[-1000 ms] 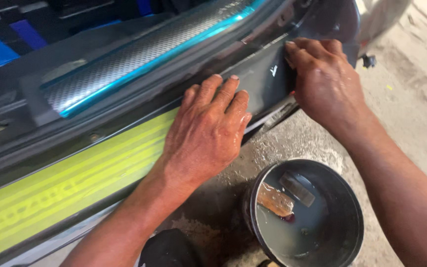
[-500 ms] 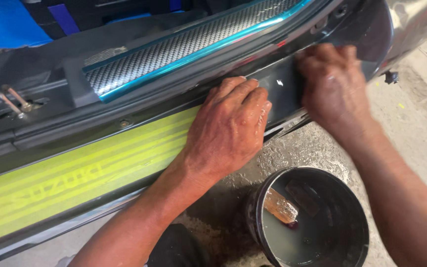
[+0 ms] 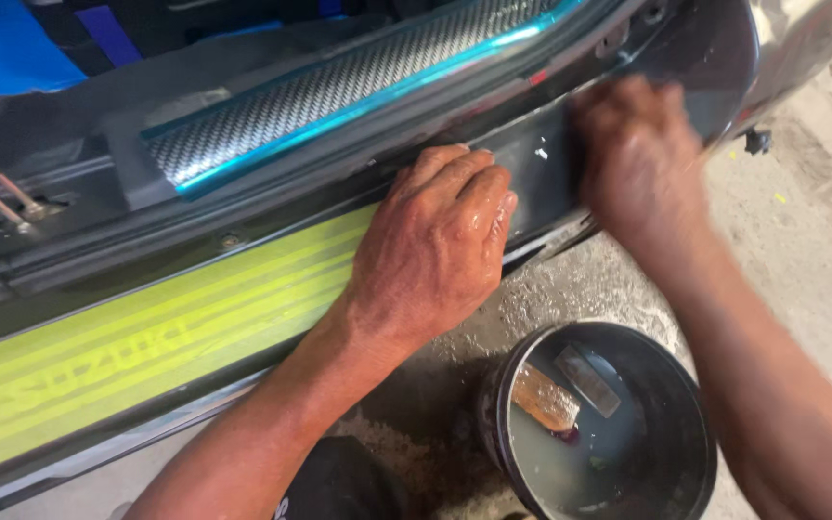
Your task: The person kneels at the rear of a car and wets a sanding sponge in a bucket of water, then sands the painted bumper surface around the license plate, repeatedly rubbing the panel, rinsing the sponge, and wiping the area by hand as they work along the bumper.
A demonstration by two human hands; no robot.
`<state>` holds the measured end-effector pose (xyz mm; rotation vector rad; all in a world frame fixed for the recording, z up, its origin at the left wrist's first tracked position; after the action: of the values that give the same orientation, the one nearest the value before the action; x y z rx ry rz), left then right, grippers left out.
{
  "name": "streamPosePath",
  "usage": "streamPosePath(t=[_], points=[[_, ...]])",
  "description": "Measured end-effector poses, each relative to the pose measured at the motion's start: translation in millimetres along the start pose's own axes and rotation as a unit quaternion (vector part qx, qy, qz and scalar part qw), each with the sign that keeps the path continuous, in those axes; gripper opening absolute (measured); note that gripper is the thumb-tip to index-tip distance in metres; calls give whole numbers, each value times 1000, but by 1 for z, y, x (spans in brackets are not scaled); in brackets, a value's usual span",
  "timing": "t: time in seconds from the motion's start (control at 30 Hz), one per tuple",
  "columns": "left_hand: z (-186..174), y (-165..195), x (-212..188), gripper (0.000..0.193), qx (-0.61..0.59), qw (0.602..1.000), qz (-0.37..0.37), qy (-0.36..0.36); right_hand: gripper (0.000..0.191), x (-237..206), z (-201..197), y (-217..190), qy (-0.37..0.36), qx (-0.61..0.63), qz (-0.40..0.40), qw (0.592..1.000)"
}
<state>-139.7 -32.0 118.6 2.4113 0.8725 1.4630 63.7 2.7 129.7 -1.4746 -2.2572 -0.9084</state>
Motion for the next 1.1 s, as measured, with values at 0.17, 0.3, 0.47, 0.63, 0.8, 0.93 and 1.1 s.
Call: streamPosePath(t=[0.17, 0.3, 0.47, 0.63, 0.8, 0.93, 1.1], points=[[-6, 0, 0, 16, -44, 998, -24, 45, 41, -6, -2, -24, 7, 167, -45, 985], [-15, -1, -2, 13, -108, 989, -47, 87, 43, 3, -6, -4, -15, 12, -17, 1000], [-19, -5, -6, 13, -148, 978, -90, 115, 29, -4, 7, -35, -34, 14, -9, 999], [-17, -4, -5, 13, -122, 987, -52, 96, 33, -5, 6, -29, -22, 38, -45, 998], [-16, -3, -4, 13, -119, 988, -60, 80, 46, 14, -14, -8, -7, -14, 4, 1000], [-16, 0, -2, 13, -106, 989, -68, 72, 46, 7, -14, -31, 13, 62, -9, 998], [-15, 4, 3, 12, -104, 991, -57, 54, 50, 4, 1, 1, -9, -22, -9, 1000]])
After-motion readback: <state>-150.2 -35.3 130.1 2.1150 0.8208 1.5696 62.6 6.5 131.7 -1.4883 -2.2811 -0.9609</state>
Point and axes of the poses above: each hand's wrist, its own x-axis towards the middle knuckle, its own z-axis out of the palm, y = z × x, the point moved 3 cm from there along x, towards the middle knuckle, and after that the axes turned 9 degrees about -x, right-handed, at the moved point
